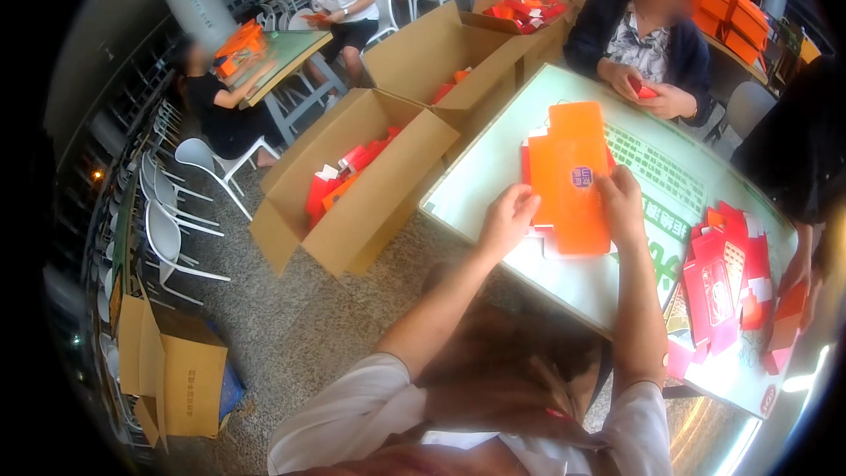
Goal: The person assembles flat orange and red paper envelopes by folding and tucking flaps into slots. They handle each envelope one at a time, folding the sides and bottom, then inserting a printed card into the finished envelope.
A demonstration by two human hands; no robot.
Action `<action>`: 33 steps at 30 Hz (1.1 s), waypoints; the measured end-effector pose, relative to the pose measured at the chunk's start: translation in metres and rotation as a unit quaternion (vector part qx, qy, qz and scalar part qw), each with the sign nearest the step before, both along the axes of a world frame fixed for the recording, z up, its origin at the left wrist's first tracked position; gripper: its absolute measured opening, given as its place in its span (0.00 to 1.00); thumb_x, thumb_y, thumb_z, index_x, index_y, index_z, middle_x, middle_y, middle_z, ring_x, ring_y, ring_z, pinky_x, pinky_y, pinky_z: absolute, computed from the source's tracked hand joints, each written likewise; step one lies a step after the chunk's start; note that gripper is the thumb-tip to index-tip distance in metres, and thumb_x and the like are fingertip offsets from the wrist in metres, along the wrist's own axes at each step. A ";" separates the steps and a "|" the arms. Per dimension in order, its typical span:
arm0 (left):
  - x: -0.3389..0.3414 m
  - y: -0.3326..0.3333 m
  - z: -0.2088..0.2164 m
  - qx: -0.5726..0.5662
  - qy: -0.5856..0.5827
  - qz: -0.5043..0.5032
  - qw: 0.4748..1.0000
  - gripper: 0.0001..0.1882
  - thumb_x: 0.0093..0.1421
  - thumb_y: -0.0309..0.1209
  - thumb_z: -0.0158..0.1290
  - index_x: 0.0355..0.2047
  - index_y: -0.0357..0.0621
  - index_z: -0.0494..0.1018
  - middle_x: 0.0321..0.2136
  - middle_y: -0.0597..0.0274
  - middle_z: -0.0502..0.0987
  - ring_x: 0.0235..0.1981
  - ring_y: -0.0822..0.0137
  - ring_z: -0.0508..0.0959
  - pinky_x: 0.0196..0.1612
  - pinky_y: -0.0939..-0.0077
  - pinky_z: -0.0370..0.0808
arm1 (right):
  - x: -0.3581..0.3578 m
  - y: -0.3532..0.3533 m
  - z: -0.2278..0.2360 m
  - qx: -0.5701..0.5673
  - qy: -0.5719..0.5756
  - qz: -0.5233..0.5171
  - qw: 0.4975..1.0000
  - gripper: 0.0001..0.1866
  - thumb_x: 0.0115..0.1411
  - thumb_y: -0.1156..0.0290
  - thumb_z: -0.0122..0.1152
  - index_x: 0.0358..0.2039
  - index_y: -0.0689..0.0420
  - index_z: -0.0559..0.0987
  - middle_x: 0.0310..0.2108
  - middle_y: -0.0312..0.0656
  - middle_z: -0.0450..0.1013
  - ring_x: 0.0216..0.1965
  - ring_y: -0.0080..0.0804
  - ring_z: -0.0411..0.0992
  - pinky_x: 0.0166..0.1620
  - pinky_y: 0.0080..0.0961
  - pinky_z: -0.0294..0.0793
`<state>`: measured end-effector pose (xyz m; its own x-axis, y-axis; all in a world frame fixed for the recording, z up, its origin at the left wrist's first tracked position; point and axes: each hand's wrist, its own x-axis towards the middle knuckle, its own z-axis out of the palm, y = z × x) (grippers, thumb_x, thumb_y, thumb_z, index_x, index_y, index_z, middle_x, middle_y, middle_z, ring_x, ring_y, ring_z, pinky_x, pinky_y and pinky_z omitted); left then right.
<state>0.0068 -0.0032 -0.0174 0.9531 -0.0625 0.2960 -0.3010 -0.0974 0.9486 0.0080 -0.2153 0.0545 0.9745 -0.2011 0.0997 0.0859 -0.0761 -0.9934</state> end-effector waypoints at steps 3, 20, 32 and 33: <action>-0.002 0.000 0.001 0.007 -0.015 0.004 1.000 0.15 0.67 0.36 0.56 0.43 0.35 0.73 0.34 0.51 0.80 0.29 0.63 0.80 0.33 0.70 0.77 | 0.002 -0.003 -0.007 0.012 -0.012 0.001 1.000 0.09 0.65 0.69 0.59 0.33 0.61 0.72 0.30 0.36 0.70 0.30 0.22 0.67 0.34 0.22 0.68; -0.002 -0.002 0.002 -0.006 0.000 0.005 1.000 0.12 0.66 0.33 0.56 0.41 0.35 0.72 0.31 0.53 0.80 0.28 0.65 0.80 0.32 0.71 0.76 | 0.006 -0.006 -0.015 0.015 0.004 0.000 1.000 0.11 0.66 0.67 0.57 0.35 0.62 0.73 0.29 0.38 0.72 0.29 0.23 0.70 0.34 0.24 0.71; 0.000 0.001 -0.001 -0.021 -0.026 0.014 0.999 0.14 0.65 0.28 0.55 0.48 0.35 0.68 0.36 0.52 0.81 0.36 0.60 0.82 0.40 0.68 0.77 | 0.004 -0.001 -0.017 0.016 0.003 0.013 1.000 0.12 0.67 0.65 0.57 0.36 0.62 0.75 0.29 0.36 0.72 0.30 0.22 0.68 0.33 0.22 0.69; 0.000 0.001 -0.002 -0.019 -0.018 0.013 1.000 0.14 0.65 0.28 0.55 0.48 0.35 0.68 0.36 0.52 0.81 0.36 0.61 0.82 0.40 0.68 0.77 | 0.005 -0.001 -0.019 0.016 0.006 0.012 1.000 0.12 0.67 0.64 0.57 0.36 0.62 0.75 0.29 0.36 0.72 0.30 0.22 0.68 0.33 0.22 0.69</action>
